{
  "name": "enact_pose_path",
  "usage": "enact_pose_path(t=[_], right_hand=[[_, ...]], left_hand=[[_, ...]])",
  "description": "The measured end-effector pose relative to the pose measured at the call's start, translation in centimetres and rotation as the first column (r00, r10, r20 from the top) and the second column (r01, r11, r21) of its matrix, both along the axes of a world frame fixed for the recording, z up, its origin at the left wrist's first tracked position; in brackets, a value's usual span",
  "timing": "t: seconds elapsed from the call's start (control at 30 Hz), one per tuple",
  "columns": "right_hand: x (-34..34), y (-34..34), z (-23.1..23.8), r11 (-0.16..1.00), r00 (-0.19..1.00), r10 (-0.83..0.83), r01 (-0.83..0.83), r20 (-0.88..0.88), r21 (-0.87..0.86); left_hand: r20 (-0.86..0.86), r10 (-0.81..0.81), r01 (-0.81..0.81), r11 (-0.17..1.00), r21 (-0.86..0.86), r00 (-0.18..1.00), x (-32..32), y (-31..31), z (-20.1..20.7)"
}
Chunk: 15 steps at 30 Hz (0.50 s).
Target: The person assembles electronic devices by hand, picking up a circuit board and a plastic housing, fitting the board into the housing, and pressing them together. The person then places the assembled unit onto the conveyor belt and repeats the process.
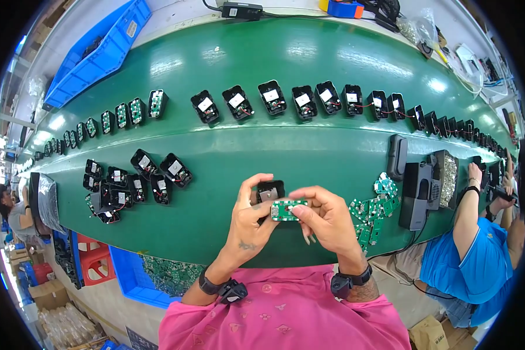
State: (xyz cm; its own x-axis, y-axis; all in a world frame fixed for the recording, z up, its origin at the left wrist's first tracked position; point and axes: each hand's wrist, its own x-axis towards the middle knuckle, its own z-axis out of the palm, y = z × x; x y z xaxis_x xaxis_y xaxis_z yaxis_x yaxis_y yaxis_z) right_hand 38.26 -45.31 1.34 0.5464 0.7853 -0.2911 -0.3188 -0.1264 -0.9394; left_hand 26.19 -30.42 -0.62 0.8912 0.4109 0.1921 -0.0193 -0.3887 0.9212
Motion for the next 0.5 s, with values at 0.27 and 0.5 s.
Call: enact_pose_path(t=[0.27,0.5], right_hand=[[-0.7,0.6,-1.3,0.993,0.919,-0.089,0.111,0.385,-0.035],[-0.3,0.9,-1.8,0.993,0.719,-0.116,0.072,0.686,0.093]], left_hand=[[-0.045,-0.035,-0.004,0.754,-0.656,0.998,0.3,-0.8,0.2],[-0.001,-0.044,0.031,0.72,-0.693,0.999,0.5,-0.9,-0.1]])
